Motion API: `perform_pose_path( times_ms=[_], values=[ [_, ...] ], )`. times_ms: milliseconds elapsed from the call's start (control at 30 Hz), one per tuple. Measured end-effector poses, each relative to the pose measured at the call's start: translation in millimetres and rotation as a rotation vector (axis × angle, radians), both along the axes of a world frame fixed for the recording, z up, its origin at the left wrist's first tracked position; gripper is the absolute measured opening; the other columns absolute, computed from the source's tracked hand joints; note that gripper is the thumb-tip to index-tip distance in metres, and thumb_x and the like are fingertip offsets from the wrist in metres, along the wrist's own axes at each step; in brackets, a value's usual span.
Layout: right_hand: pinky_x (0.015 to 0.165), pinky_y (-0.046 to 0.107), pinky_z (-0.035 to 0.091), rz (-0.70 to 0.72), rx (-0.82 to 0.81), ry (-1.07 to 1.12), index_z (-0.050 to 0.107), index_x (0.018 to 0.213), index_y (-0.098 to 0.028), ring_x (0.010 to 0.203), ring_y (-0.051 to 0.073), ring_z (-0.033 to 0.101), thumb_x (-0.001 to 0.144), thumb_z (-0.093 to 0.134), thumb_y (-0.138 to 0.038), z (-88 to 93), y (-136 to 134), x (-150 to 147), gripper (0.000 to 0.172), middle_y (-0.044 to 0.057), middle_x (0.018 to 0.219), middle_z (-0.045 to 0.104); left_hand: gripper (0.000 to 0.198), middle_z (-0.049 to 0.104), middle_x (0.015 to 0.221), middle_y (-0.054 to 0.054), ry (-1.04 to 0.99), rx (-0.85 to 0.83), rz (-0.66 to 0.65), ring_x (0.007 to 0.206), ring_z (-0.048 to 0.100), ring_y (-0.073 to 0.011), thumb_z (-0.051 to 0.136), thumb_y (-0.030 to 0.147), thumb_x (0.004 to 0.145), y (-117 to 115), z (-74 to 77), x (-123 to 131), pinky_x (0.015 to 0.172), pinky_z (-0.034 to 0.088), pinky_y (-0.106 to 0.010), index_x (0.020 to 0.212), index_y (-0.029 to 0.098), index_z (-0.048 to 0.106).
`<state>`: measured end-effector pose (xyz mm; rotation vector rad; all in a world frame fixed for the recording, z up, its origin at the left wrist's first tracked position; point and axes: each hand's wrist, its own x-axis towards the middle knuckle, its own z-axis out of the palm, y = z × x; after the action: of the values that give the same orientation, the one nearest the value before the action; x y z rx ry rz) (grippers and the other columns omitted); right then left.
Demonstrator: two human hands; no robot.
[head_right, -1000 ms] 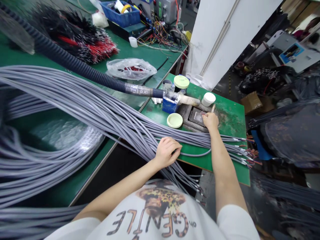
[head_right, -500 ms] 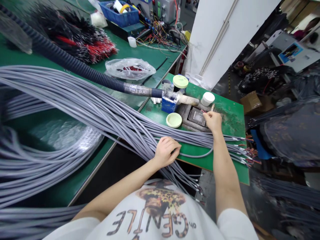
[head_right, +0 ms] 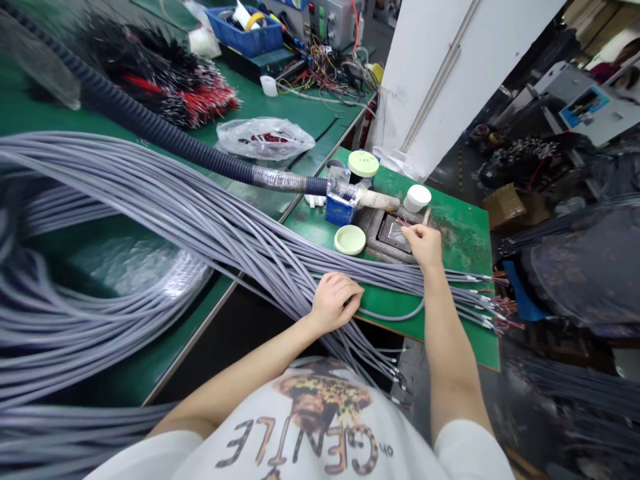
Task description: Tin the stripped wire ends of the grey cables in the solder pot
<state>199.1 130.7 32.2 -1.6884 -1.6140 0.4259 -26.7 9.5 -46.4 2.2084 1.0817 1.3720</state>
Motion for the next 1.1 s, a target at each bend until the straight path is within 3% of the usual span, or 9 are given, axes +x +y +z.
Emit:
perform_pose_path(
  times_ms=[100, 233, 400, 500, 633, 767, 900, 1000, 1100],
  values=[
    [0.048, 0.024, 0.030, 0.069, -0.012, 0.230, 0.065, 0.062, -0.015, 0.046, 0.009, 0.039, 0.072, 0.068, -0.038, 17.8, -30.4, -21.6, 0.025, -0.004, 0.047, 0.047, 0.014, 0.071, 0.085, -0.003, -0.022, -0.019, -0.015, 0.083, 0.061, -0.0162, 0.054, 0.017, 0.085, -0.2, 0.3, -0.6, 0.088, 0.040, -0.037, 0.091, 0.020, 0.065],
    [0.049, 0.023, 0.030, 0.133, 0.001, 0.327, 0.063, 0.062, -0.016, 0.048, 0.008, 0.038, 0.075, 0.069, -0.034, 39.3, -72.8, -49.8, 0.023, -0.005, 0.048, 0.045, 0.012, 0.072, 0.084, -0.004, -0.200, -0.166, -0.052, 0.083, 0.061, -0.0172, 0.057, 0.020, 0.085, 0.2, 6.8, 1.3, 0.086, 0.041, -0.037, 0.088, 0.020, 0.069],
    [0.051, 0.023, 0.032, 0.207, -0.032, 0.488, 0.062, 0.061, -0.017, 0.050, 0.008, 0.041, 0.078, 0.068, -0.031, 52.4, -105.1, -70.4, 0.023, -0.004, 0.051, 0.048, 0.022, 0.071, 0.085, -0.005, -0.899, -0.649, -0.187, 0.078, 0.063, -0.0152, 0.071, 0.030, 0.077, 2.8, 29.6, 17.1, 0.076, 0.049, -0.030, 0.095, 0.018, 0.070],
    [0.051, 0.023, 0.033, 0.255, -0.065, 0.568, 0.061, 0.061, -0.017, 0.050, 0.008, 0.042, 0.078, 0.068, -0.030, 53.4, -112.4, -76.8, 0.024, -0.004, 0.051, 0.049, 0.031, 0.070, 0.081, -0.002, -1.203, -0.755, -0.324, 0.074, 0.063, -0.0123, 0.078, 0.028, 0.069, 3.5, 46.6, 30.0, 0.072, 0.049, -0.026, 0.097, 0.019, 0.069],
    [0.051, 0.022, 0.034, 0.287, -0.092, 0.615, 0.061, 0.062, -0.017, 0.050, 0.008, 0.042, 0.079, 0.068, -0.031, 53.0, -116.5, -81.8, 0.023, -0.005, 0.052, 0.050, 0.023, 0.067, 0.074, 0.001, -1.329, -0.714, -0.362, 0.063, 0.059, -0.0084, 0.079, 0.027, 0.068, 4.1, 64.5, 41.2, 0.066, 0.049, -0.023, 0.087, 0.019, 0.070],
    [0.054, 0.022, 0.039, 0.307, -0.097, 0.566, 0.065, 0.074, -0.018, 0.053, 0.008, 0.048, 0.082, 0.066, -0.032, 55.1, -123.6, -78.1, 0.016, -0.004, 0.057, 0.054, 0.016, 0.063, 0.071, 0.001, -1.295, -0.626, -0.273, 0.061, 0.056, -0.0080, 0.079, 0.030, 0.069, 6.9, 72.9, 39.2, 0.061, 0.046, -0.022, 0.078, 0.019, 0.072],
    [0.057, 0.025, 0.044, 0.410, -0.206, 0.447, 0.064, 0.107, -0.019, 0.056, 0.011, 0.053, 0.087, 0.059, -0.035, 56.3, -136.2, -66.4, 0.027, -0.002, 0.062, 0.060, 0.007, 0.063, 0.071, 0.000, -1.130, -0.381, -0.164, 0.066, 0.057, -0.0097, 0.074, 0.025, 0.074, 8.4, 73.9, 28.7, 0.064, 0.045, -0.023, 0.080, 0.021, 0.073],
    [0.052, 0.024, 0.041, 0.370, -0.195, 0.444, 0.059, 0.117, -0.020, 0.051, 0.010, 0.049, 0.089, 0.055, -0.037, 56.0, -145.1, -60.2, 0.033, -0.003, 0.059, 0.057, 0.014, 0.065, 0.073, 0.000, -0.918, -0.113, -0.174, 0.069, 0.058, -0.0111, 0.076, 0.017, 0.071, 6.5, 71.2, 26.0, 0.067, 0.046, -0.025, 0.083, 0.024, 0.075],
    [0.049, 0.024, 0.040, 0.320, -0.150, 0.489, 0.052, 0.126, -0.021, 0.050, 0.011, 0.047, 0.089, 0.055, -0.038, 56.9, -151.4, -59.4, 0.041, -0.004, 0.058, 0.056, 0.016, 0.066, 0.074, -0.001, -0.911, -0.130, -0.195, 0.069, 0.058, -0.0120, 0.077, 0.019, 0.071, 3.8, 67.6, 30.9, 0.067, 0.047, -0.026, 0.086, 0.024, 0.075]
  ],
)
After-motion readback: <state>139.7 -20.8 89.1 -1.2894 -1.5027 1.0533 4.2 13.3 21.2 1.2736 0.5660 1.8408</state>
